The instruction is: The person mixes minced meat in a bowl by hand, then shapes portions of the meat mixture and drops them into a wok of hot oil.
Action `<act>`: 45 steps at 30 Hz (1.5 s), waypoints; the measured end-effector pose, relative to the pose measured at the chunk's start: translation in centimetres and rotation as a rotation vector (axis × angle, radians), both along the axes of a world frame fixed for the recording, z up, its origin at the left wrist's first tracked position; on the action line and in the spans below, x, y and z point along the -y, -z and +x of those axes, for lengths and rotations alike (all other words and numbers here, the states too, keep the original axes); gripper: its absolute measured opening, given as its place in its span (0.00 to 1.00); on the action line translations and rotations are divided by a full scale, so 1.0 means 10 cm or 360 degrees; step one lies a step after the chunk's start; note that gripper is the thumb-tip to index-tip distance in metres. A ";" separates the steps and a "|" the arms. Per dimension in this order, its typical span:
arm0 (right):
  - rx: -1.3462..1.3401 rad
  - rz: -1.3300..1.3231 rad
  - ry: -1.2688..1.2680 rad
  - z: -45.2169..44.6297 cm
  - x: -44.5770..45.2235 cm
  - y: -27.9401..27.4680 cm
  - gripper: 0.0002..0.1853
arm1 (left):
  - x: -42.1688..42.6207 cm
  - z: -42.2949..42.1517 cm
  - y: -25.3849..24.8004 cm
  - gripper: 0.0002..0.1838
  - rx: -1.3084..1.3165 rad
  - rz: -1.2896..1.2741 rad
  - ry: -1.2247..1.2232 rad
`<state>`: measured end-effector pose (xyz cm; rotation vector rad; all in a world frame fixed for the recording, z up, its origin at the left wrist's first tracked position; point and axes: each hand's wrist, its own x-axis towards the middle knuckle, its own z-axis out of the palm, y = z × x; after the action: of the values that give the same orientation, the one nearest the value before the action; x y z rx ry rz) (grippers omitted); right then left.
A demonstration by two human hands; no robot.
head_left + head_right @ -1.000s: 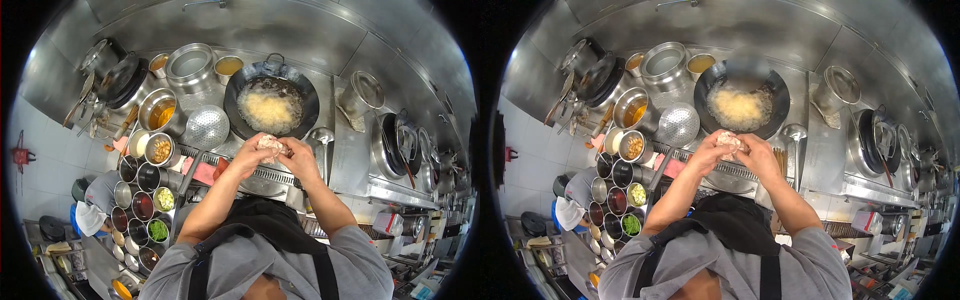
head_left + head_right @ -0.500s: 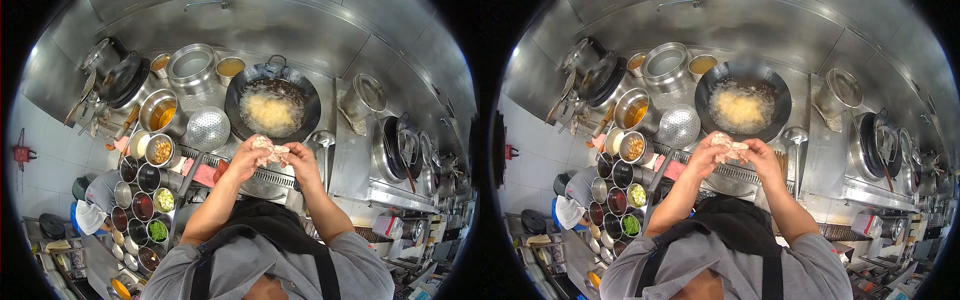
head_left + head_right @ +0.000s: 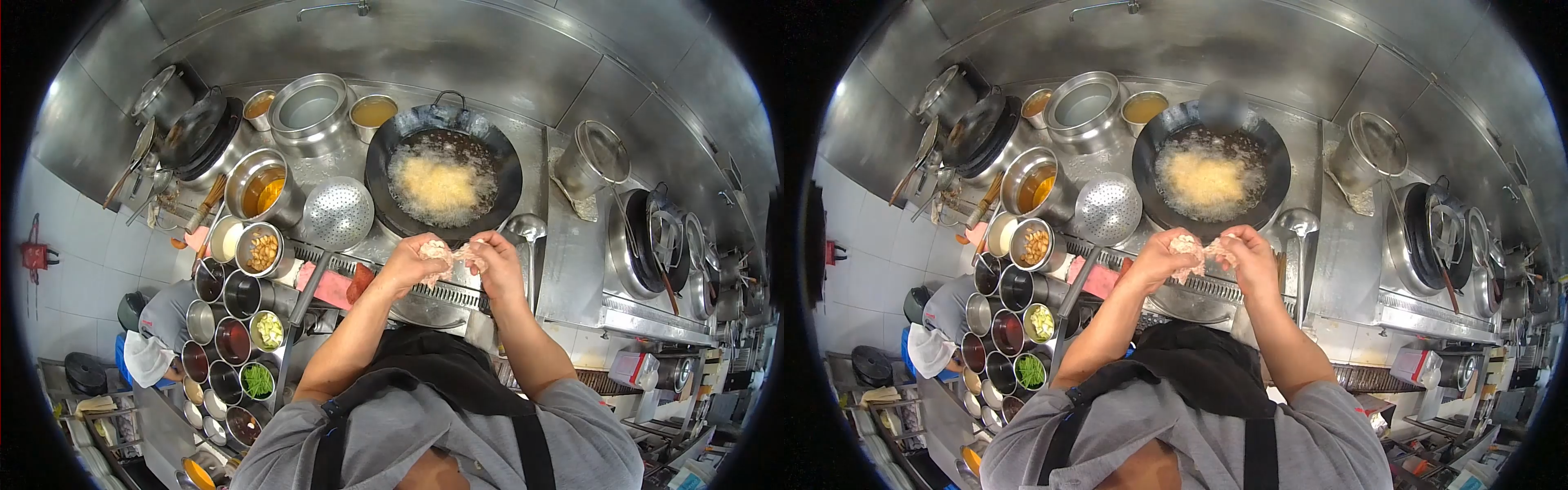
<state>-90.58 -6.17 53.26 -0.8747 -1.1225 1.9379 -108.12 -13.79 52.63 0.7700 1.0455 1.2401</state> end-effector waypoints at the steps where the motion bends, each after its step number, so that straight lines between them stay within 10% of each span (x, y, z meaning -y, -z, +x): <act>1: -0.0129 -0.0104 0.0089 0.03 -0.03 -0.02 0.06 | 0.01 -0.01 0.00 0.11 0.0017 0.0013 -0.0067; 26: -0.0128 -0.0232 0.0269 -0.15 -0.15 0.06 0.08 | 0.19 -0.25 0.18 0.14 0.0379 -0.0046 -0.0357; 32: 0.1013 0.0241 -0.0112 -0.01 -0.76 0.49 0.08 | 0.24 -0.32 0.18 0.15 0.0426 -0.0112 -0.0502; 34: 0.1710 0.1113 0.0015 -0.09 -1.01 0.66 0.12 | 0.26 -0.35 0.22 0.13 0.0446 -0.0095 -0.0502; 45: 0.0654 0.0791 0.0444 0.04 -0.72 0.36 0.14 | 0.32 -0.38 0.15 0.12 0.0677 -0.0131 -0.0771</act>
<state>-90.16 1.07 49.68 -1.0995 -1.5377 1.2003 -111.96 -16.97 51.11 0.1676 0.9450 1.6701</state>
